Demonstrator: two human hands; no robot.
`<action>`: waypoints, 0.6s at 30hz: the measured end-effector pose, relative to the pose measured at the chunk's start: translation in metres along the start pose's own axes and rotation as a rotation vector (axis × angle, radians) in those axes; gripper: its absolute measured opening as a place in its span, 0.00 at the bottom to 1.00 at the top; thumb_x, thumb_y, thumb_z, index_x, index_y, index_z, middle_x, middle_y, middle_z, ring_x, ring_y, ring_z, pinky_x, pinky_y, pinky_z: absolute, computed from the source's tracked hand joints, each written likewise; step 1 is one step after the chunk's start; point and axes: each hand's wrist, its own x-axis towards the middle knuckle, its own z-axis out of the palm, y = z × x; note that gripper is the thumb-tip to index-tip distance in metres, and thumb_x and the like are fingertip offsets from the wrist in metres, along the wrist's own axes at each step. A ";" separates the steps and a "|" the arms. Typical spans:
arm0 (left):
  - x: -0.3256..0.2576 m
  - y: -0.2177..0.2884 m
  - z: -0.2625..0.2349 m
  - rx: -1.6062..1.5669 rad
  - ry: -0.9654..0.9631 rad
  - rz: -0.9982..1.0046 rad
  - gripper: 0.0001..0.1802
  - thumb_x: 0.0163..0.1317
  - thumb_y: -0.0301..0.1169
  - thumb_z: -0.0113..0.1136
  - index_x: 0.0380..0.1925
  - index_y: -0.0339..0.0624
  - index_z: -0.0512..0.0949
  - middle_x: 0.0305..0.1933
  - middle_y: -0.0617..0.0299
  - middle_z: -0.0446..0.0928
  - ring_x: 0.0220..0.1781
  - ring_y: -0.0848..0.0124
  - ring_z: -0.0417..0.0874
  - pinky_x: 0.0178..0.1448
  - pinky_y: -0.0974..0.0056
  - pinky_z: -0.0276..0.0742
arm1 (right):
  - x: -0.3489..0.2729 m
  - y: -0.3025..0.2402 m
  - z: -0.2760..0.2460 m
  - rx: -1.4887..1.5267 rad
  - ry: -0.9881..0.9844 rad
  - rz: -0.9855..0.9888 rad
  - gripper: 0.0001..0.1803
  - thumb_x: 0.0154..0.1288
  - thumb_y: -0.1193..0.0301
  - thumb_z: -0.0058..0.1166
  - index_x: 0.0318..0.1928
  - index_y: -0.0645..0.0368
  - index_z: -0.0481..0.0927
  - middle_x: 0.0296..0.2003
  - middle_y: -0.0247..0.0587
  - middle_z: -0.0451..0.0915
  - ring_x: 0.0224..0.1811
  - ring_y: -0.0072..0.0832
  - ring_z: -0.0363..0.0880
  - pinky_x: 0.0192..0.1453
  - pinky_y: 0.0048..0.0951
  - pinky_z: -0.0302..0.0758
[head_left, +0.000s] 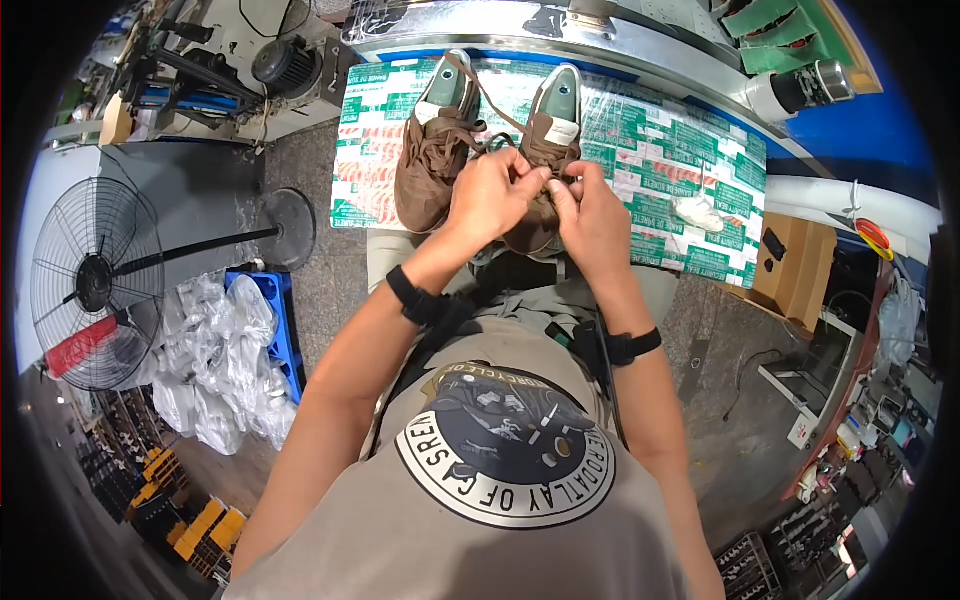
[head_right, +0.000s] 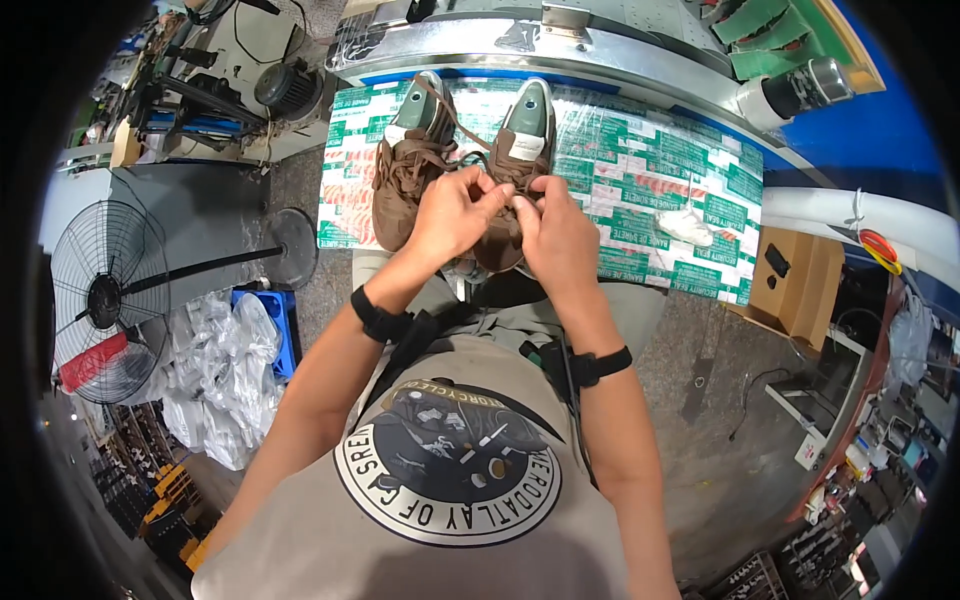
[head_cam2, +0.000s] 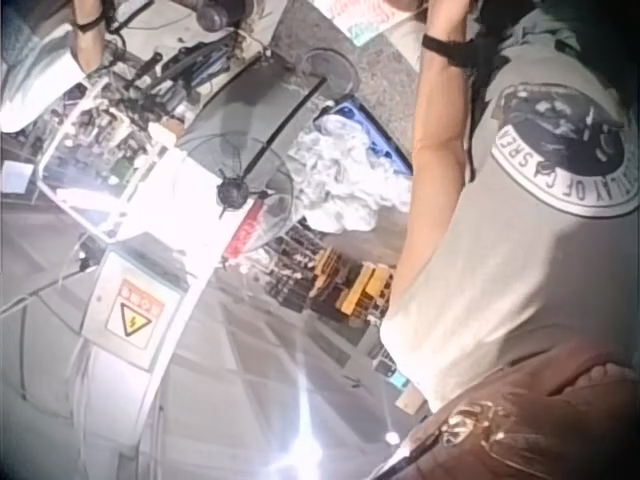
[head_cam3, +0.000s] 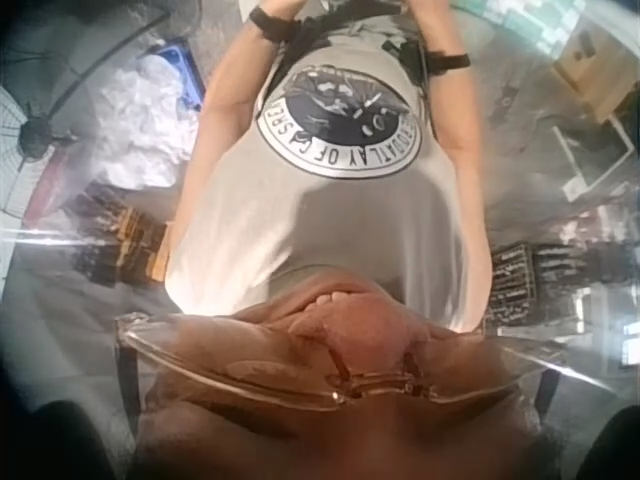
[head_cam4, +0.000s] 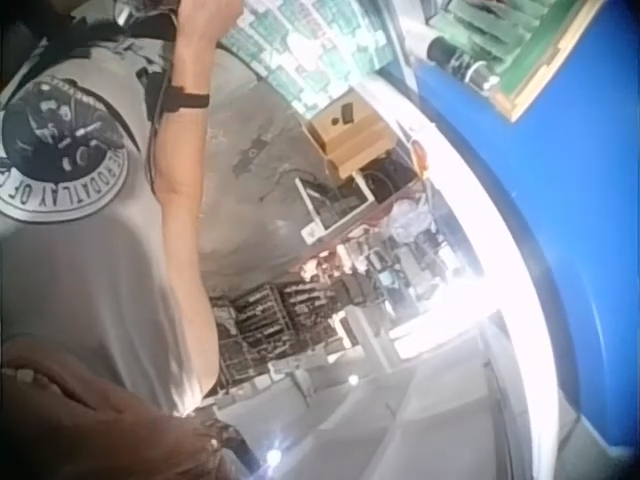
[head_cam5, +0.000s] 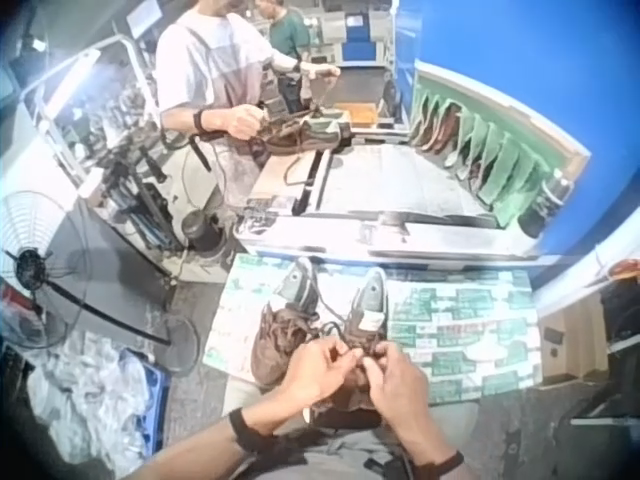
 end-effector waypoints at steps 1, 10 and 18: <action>0.005 0.000 0.000 0.056 0.034 0.021 0.14 0.73 0.39 0.73 0.41 0.37 0.85 0.23 0.58 0.80 0.23 0.74 0.74 0.31 0.59 0.71 | -0.002 0.005 -0.003 0.000 -0.002 0.001 0.12 0.77 0.63 0.64 0.49 0.58 0.84 0.42 0.46 0.90 0.40 0.48 0.89 0.45 0.46 0.84; -0.010 -0.035 0.000 -0.583 -0.252 -0.051 0.05 0.81 0.27 0.62 0.45 0.38 0.83 0.37 0.66 0.83 0.39 0.78 0.83 0.45 0.66 0.83 | -0.006 -0.017 -0.019 -0.176 0.205 -0.277 0.15 0.74 0.60 0.67 0.49 0.57 0.81 0.44 0.50 0.86 0.44 0.50 0.88 0.44 0.47 0.83; 0.054 0.008 -0.012 0.069 0.017 0.046 0.23 0.67 0.45 0.80 0.33 0.38 0.79 0.25 0.62 0.80 0.28 0.72 0.80 0.37 0.60 0.79 | 0.005 -0.004 0.005 -0.344 -0.037 -0.298 0.13 0.76 0.63 0.64 0.40 0.59 0.79 0.30 0.47 0.85 0.33 0.50 0.88 0.38 0.49 0.82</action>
